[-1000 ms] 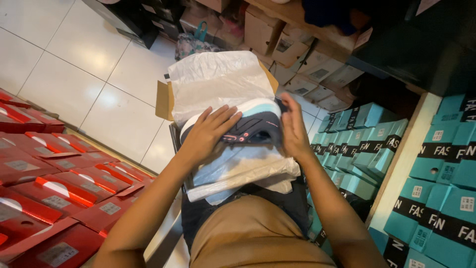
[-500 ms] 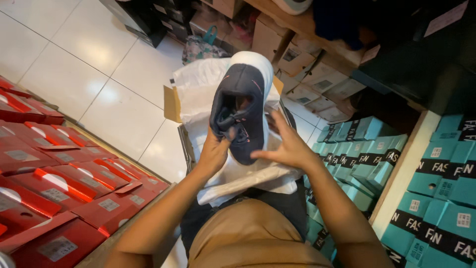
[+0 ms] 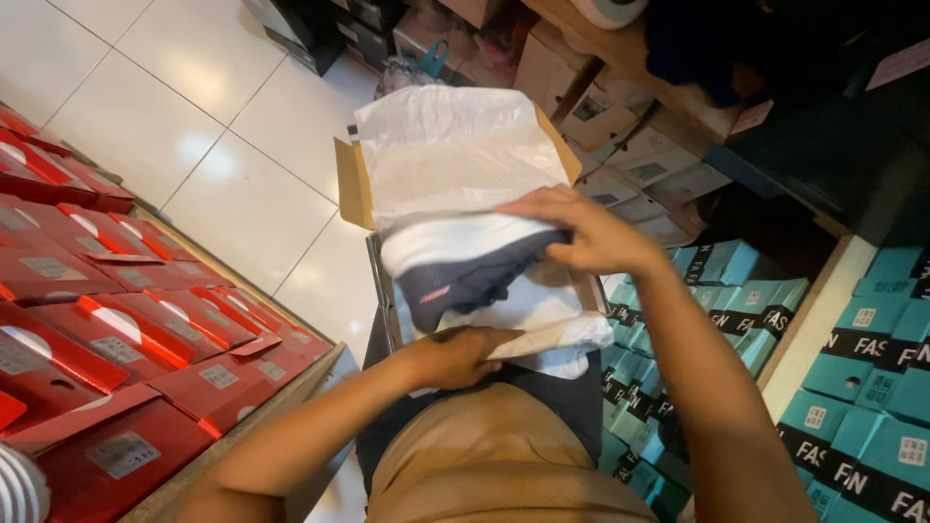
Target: The person opens a shoebox, removes a sneaker, and wipes it with a blue cloth. They then place the shoe back in the box, cover it with tissue, and close the box.
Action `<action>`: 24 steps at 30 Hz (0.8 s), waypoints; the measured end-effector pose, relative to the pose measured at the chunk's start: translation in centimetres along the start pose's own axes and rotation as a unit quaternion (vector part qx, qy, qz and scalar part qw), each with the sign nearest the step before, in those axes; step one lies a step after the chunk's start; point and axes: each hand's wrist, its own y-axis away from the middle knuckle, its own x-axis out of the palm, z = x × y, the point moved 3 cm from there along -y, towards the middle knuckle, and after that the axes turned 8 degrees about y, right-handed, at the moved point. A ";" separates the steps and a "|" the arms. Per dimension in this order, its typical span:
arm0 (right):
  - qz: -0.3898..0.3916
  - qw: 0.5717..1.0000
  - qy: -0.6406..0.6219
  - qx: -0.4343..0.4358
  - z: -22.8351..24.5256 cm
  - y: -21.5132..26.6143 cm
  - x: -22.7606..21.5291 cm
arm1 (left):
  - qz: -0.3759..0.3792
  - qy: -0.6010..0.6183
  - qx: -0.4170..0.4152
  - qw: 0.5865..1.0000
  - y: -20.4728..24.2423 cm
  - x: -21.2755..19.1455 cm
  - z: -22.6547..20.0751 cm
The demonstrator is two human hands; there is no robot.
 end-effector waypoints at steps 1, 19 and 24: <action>0.013 1.000 0.017 -0.001 -0.3 -0.3 0.9 | -0.018 -0.009 0.006 1.000 -0.5 0.5 0.3; 0.011 0.985 0.150 0.083 -4.3 1.2 6.2 | 0.041 -0.018 -0.021 0.999 1.1 -0.2 -1.2; -0.067 0.982 0.168 0.063 -7.3 1.7 7.7 | 0.047 -0.013 -0.031 0.998 1.7 -0.9 -1.4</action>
